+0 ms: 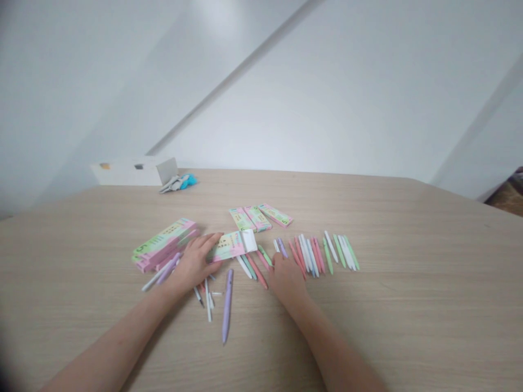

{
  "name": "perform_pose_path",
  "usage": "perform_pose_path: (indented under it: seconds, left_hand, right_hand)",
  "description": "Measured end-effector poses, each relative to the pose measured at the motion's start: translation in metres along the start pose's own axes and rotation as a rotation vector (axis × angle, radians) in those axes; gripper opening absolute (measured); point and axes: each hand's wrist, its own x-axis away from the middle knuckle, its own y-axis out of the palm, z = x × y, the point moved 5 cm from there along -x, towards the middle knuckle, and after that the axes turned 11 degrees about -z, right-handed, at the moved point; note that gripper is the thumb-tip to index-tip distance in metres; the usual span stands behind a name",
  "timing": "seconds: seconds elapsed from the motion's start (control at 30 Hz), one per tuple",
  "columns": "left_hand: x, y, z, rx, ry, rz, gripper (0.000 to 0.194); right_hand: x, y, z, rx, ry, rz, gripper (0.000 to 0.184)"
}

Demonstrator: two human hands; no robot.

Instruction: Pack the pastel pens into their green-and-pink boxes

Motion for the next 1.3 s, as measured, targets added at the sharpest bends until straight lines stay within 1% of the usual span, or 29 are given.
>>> perform_pose_path:
  seconds: [0.17,0.23,0.33,0.4,0.53,0.6,0.67,0.77,0.87,0.93,1.1,1.3]
  left_hand:
    - [0.000,0.001,-0.001,-0.005,-0.006,-0.001,0.062]
    - [-0.001,0.001,-0.002,-0.004,-0.007,0.003,0.062]
    - [-0.001,0.002,-0.002,-0.006,-0.007,0.008,0.061]
    - [-0.001,0.003,-0.002,-0.009,-0.004,0.007,0.061]
    - [0.000,0.004,-0.001,-0.014,0.013,-0.014,0.060]
    - [0.000,0.004,0.000,-0.014,0.026,-0.029,0.060]
    - [0.000,0.004,0.002,-0.010,0.042,-0.040,0.059]
    - [0.000,0.003,0.006,0.000,0.068,-0.058,0.061]
    - [0.000,0.002,0.011,0.013,0.085,-0.081,0.062]
    - [0.001,0.002,0.013,0.023,0.096,-0.095,0.061]
    - [0.002,0.000,0.018,0.039,0.123,-0.105,0.060]
    - [0.002,-0.001,0.022,0.040,0.134,-0.112,0.058]
  right_hand:
    - [-0.002,0.001,0.005,-0.170,0.022,-0.002,0.013]
    - [-0.003,0.001,0.010,-0.267,0.051,0.039,0.015]
    - [-0.005,-0.005,0.018,-0.451,0.077,0.151,0.020]
    - [-0.005,-0.011,0.019,-0.650,0.037,0.221,0.023]
    - [0.000,-0.024,0.011,-1.112,-0.100,0.324,0.030]
    - [0.007,-0.030,0.005,-1.244,-0.145,0.366,0.036]
    - [0.013,-0.036,-0.001,-1.314,-0.197,0.376,0.040]
    - [0.022,-0.041,-0.009,-1.320,-0.269,0.378,0.037]
    - [0.026,-0.042,-0.012,-1.233,-0.297,0.410,0.024]
    - [0.027,-0.040,-0.011,-1.168,-0.298,0.433,0.021]
    - [0.025,-0.032,-0.009,-1.082,-0.281,0.438,0.021]
    - [0.022,-0.029,-0.014,-1.102,-0.225,0.345,0.026]
